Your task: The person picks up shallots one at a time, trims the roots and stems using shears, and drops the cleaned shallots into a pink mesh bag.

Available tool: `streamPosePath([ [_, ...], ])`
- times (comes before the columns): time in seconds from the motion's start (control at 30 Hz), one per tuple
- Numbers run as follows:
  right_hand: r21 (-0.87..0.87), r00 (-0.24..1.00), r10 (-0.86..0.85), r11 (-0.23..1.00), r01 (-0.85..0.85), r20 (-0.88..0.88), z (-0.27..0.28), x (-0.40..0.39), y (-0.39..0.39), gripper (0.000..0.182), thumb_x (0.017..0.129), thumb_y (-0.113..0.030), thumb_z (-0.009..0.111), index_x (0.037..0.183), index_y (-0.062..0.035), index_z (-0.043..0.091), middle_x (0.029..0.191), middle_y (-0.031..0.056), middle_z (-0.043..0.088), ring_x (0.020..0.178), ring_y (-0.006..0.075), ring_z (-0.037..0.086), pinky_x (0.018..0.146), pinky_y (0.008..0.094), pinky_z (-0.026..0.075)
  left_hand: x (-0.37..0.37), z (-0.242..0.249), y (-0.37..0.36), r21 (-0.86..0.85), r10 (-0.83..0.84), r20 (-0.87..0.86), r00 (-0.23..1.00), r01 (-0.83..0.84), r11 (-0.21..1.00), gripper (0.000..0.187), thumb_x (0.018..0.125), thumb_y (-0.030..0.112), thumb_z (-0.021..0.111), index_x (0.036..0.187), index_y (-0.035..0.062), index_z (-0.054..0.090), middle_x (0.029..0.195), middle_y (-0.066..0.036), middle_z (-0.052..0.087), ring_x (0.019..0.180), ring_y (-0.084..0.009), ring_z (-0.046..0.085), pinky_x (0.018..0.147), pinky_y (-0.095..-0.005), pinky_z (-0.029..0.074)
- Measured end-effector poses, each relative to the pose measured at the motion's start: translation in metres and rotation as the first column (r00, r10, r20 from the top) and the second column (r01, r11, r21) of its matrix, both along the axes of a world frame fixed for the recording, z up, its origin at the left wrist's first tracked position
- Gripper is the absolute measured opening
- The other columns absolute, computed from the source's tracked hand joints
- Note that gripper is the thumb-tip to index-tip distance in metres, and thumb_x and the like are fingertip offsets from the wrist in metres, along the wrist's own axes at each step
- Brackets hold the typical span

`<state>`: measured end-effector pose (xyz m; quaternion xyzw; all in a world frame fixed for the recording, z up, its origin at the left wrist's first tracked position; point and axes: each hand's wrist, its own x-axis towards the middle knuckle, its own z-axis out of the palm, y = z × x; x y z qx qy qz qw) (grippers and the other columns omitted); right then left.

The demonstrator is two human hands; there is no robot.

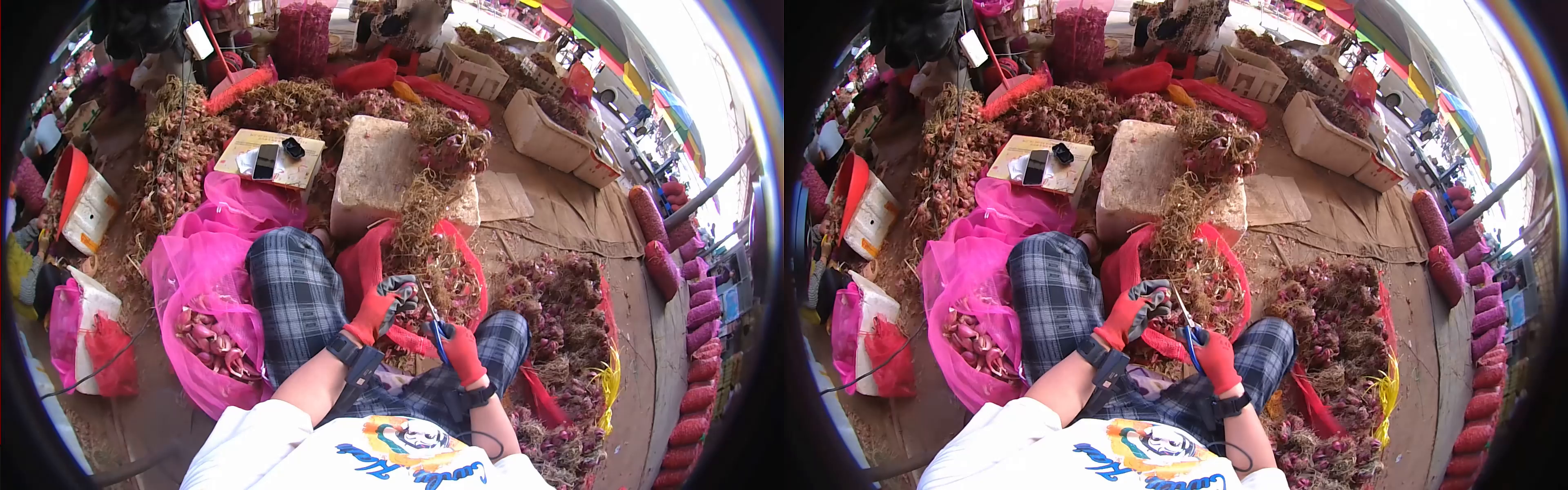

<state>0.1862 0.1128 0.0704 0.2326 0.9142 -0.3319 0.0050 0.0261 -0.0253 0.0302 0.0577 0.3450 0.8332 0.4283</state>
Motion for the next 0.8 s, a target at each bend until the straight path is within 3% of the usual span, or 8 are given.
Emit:
streamPosePath([
  [0.03,-0.006,1.0,-0.013,1.0,0.013,0.01,0.007,-0.001,-0.001,0.038,0.079,-0.038,0.067,0.106,-0.0103,0.066,0.081,0.0163,0.065,0.076,0.0311,0.064,0.063,0.0404,0.047,-0.002,-0.001,0.001,0.024,0.018,-0.039,0.999,-0.017,1.0,0.03,0.088,-0.005,0.053,0.117,-0.0013,0.055,0.108,-0.009,0.062,0.095,-0.0157,0.061,0.079,-0.028,0.054],
  [0.07,-0.143,0.989,-0.069,0.988,0.049,-0.133,0.014,0.001,-0.005,0.037,0.079,-0.039,0.067,0.102,-0.0104,0.067,0.082,0.014,0.066,0.078,0.0308,0.064,0.065,0.0399,0.047,-0.003,-0.002,0.001,0.044,0.036,-0.076,0.997,-0.032,0.998,0.031,0.087,-0.007,0.052,0.117,-0.0013,0.055,0.108,-0.009,0.062,0.096,-0.0155,0.061,0.081,-0.0279,0.053],
  [0.17,0.267,0.997,-0.01,0.963,0.03,-0.076,0.04,-0.002,-0.005,0.035,0.079,-0.04,0.066,0.098,-0.0101,0.065,0.086,0.0113,0.066,0.081,0.0302,0.064,0.068,0.0398,0.048,-0.009,0.02,-0.004,0.035,0.124,-0.198,0.972,-0.119,0.992,0.036,0.084,-0.013,0.05,0.118,-0.0018,0.055,0.109,-0.008,0.061,0.098,-0.0153,0.06,0.088,-0.029,0.051],
  [0.3,0.445,0.992,-0.036,0.891,0.088,-0.124,0.057,0.0,-0.014,0.038,0.075,-0.039,0.069,0.096,-0.0091,0.061,0.091,0.0105,0.064,0.079,0.0316,0.062,0.068,0.0403,0.048,-0.009,0.022,0.003,0.143,0.188,-0.199,0.962,-0.161,0.977,0.04,0.081,-0.015,0.052,0.118,-0.0015,0.053,0.11,-0.007,0.06,0.101,-0.014,0.058,0.091,-0.0295,0.049],
  [0.5,0.427,0.986,0.005,0.901,0.069,-0.169,0.051,-0.004,-0.013,0.041,0.069,-0.034,0.073,0.098,-0.0081,0.06,0.089,0.0096,0.062,0.08,0.0303,0.062,0.067,0.0389,0.048,0.0,0.025,0.002,0.102,0.305,-0.316,0.898,-0.287,0.952,0.033,0.081,-0.012,0.057,0.112,-0.0011,0.054,0.106,-0.007,0.061,0.095,-0.0139,0.06,0.089,-0.0283,0.05],
  [0.63,0.51,0.992,0.059,0.86,0.007,-0.113,0.04,-0.012,-0.009,0.046,0.067,-0.036,0.074,0.099,-0.0082,0.059,0.088,0.008,0.062,0.079,0.0284,0.062,0.066,0.0384,0.048,0.001,0.024,-0.009,0.171,0.119,0.071,0.99,-0.13,0.977,0.029,0.083,-0.008,0.06,0.11,-0.0006,0.055,0.099,-0.007,0.063,0.087,-0.0132,0.063,0.08,-0.0262,0.053],
  [0.67,0.505,0.991,0.066,0.863,0.001,-0.116,0.038,-0.015,-0.005,0.046,0.066,-0.037,0.074,0.099,-0.0083,0.059,0.087,0.0079,0.062,0.078,0.0285,0.062,0.066,0.0386,0.048,0.002,0.03,-0.009,0.058,0.168,0.075,0.983,-0.173,0.983,0.029,0.083,-0.008,0.059,0.11,-0.0004,0.055,0.098,-0.007,0.064,0.085,-0.013,0.063,0.079,-0.0261,0.053],
  [0.8,0.301,0.998,0.06,0.952,-0.049,-0.027,0.036,-0.021,0.014,0.036,0.07,-0.037,0.072,0.091,-0.0088,0.063,0.08,0.01,0.065,0.071,0.0297,0.063,0.062,0.038,0.048,0.001,0.054,-0.018,-0.097,0.192,-0.141,0.971,-0.207,0.974,0.031,0.082,-0.01,0.059,0.111,0.0,0.055,0.1,-0.007,0.064,0.092,-0.0127,0.062,0.085,-0.0269,0.051],
])
